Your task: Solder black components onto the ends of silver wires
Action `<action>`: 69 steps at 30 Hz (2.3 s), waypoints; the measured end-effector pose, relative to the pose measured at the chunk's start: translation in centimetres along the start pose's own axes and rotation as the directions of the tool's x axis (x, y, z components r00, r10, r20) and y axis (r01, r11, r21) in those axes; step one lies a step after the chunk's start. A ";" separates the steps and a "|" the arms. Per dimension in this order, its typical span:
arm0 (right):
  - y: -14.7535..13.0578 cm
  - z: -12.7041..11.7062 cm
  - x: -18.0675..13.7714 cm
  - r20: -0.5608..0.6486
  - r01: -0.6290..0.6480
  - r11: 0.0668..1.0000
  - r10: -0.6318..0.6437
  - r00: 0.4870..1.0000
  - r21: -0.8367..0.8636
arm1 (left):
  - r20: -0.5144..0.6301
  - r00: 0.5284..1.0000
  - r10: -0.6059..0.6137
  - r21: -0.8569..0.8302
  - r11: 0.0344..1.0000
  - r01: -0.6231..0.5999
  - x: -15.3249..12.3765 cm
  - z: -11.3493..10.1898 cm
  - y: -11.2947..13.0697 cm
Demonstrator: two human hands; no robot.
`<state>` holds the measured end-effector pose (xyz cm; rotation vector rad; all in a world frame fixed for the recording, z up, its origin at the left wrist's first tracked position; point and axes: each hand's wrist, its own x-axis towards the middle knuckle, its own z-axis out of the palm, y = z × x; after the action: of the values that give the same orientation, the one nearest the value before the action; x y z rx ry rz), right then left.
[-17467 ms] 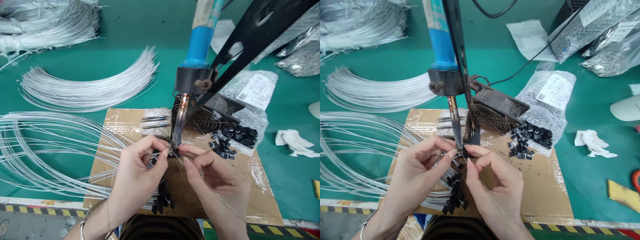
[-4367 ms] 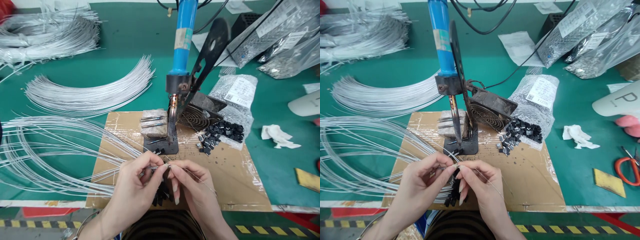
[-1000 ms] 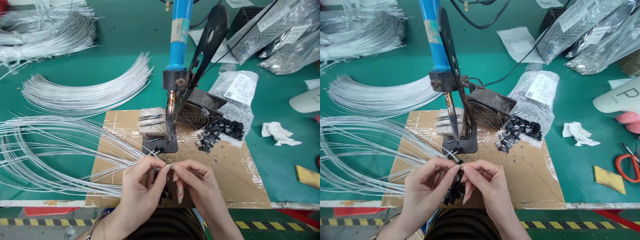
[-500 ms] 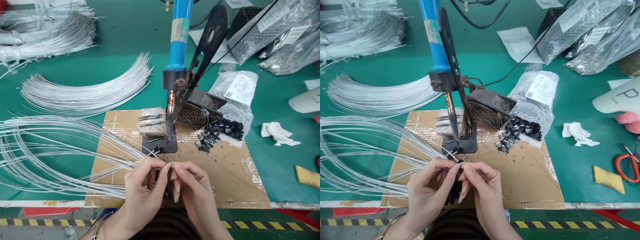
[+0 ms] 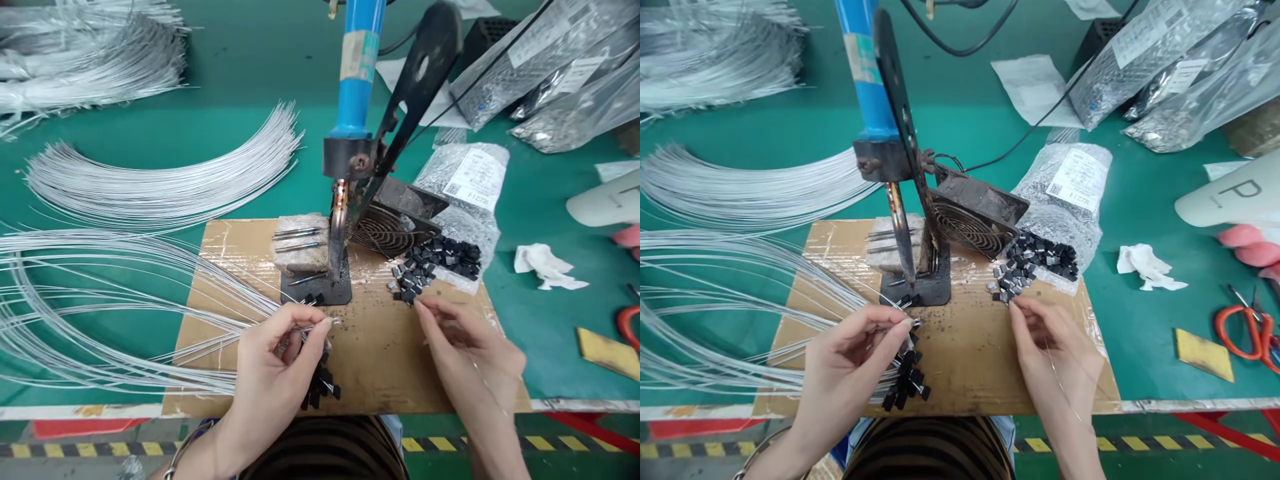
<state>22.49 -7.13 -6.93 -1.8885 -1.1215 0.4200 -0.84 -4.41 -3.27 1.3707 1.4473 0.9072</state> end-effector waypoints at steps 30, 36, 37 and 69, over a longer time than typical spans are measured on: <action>-5.0 1.3 -1.6 0.314 -0.272 0.828 0.124 0.941 0.490 | 0.051 0.998 -0.026 0.082 0.996 0.022 0.4 -0.7 0.8; -6.6 2.8 -2.0 0.497 -0.427 0.722 0.132 0.858 0.545 | 0.098 0.993 -0.065 -0.075 0.995 0.073 0.6 -0.6 1.3; -6.7 2.9 -2.1 0.513 -0.435 0.712 0.122 0.850 0.551 | 0.115 0.991 -0.074 -0.098 0.992 0.085 0.6 -0.7 1.4; -8.0 3.0 -2.7 0.525 -0.503 0.663 0.190 0.830 0.555 | 0.144 0.989 -0.024 -0.207 0.977 0.054 0.7 -0.4 2.7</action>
<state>14.77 -6.16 -2.48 -1.3515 -0.6797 1.3426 -0.35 -3.42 -0.67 1.2198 1.2304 0.8926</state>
